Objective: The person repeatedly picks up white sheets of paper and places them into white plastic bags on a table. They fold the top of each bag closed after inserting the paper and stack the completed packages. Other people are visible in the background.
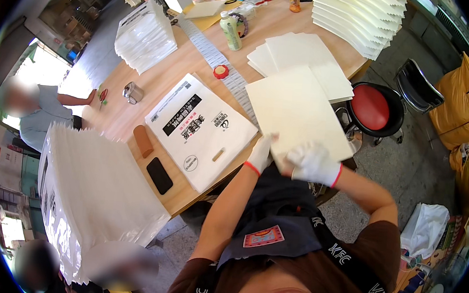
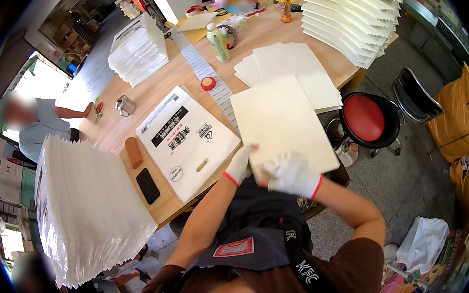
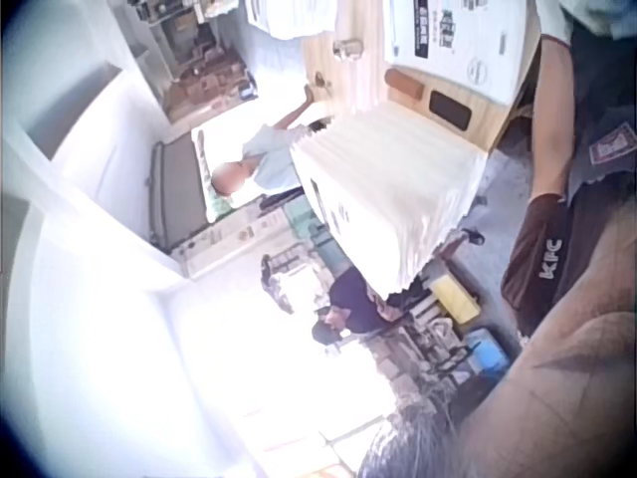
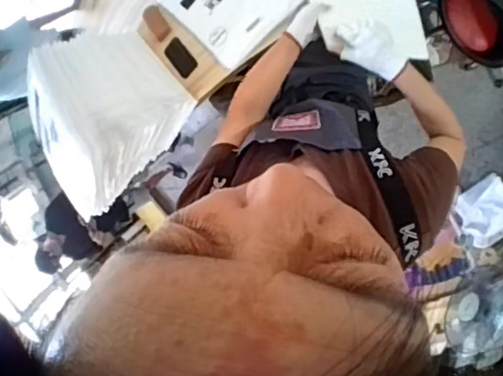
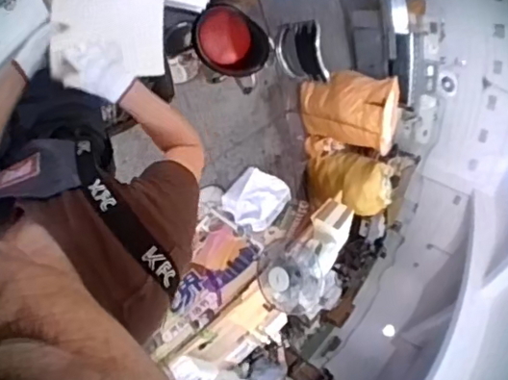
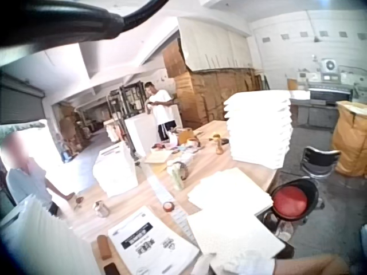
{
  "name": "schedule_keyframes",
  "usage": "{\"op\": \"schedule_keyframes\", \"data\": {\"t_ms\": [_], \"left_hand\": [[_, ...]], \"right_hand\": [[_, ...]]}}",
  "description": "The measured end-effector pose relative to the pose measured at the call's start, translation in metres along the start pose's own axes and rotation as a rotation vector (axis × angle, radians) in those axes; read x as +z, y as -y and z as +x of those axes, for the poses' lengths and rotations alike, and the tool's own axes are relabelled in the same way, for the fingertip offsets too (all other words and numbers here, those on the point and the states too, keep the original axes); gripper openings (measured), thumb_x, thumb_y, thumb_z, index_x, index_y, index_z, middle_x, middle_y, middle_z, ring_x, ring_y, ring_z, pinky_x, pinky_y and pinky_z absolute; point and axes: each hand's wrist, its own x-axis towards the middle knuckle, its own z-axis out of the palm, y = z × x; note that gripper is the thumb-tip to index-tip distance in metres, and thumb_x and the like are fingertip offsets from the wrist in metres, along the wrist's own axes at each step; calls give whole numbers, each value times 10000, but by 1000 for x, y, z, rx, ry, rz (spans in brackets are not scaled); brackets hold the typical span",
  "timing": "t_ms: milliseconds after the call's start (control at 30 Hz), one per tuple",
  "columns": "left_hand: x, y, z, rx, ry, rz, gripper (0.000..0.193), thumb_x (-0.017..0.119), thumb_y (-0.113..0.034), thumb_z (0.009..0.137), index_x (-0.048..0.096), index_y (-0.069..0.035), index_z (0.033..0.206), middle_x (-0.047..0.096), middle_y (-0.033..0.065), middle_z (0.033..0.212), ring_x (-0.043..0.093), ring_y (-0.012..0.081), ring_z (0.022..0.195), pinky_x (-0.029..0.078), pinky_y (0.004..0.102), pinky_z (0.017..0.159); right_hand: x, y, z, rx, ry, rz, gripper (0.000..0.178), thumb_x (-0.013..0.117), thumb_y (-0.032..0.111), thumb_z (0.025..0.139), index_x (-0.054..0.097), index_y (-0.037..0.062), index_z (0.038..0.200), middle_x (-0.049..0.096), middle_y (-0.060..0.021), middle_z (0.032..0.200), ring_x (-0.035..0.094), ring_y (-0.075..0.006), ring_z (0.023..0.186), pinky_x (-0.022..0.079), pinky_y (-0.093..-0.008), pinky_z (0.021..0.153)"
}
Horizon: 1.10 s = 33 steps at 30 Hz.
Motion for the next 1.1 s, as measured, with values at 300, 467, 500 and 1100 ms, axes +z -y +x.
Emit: {"op": "schedule_keyframes", "data": {"t_ms": [300, 467, 500, 1100], "left_hand": [[6, -63, -93, 124, -54, 503, 267, 577, -36, 863, 584, 29, 1121, 647, 124, 1060, 650, 222, 901, 544, 324, 740], [40, 28, -91, 592, -200, 1571, 1078, 710, -353, 729, 48, 45, 1481, 17, 334, 1519, 117, 480, 1407, 256, 499, 1110], [61, 27, -105, 508, -173, 1704, 1108, 727, -343, 696, 55, 66, 1477, 42, 380, 1493, 60, 529, 1394, 216, 596, 1087], [-155, -77, -90, 654, -461, 1418, 207, 606, -170, 874, 628, -36, 1031, 650, 144, 977, 617, 266, 916, 479, 390, 806]], "right_hand": [[59, -72, -66, 1072, -357, 1835, 352, 544, 113, 940, 516, 22, 1280, 598, -114, 1168, 602, -190, 1031, 530, -340, 861], [76, -10, -21, 910, -175, 1336, 624, 736, 318, 780, 518, 62, 1306, 565, -169, 1227, 560, -245, 1123, 466, -358, 931], [95, -2, -26, 945, -282, 1050, 653, 730, 375, 775, 523, 51, 1304, 505, -212, 1321, 534, -281, 1175, 428, -385, 978], [12, 16, 20, 563, -32, 1178, 419, 665, 223, 871, 560, 31, 1228, 658, -94, 1086, 652, -197, 906, 515, -311, 790]]}}
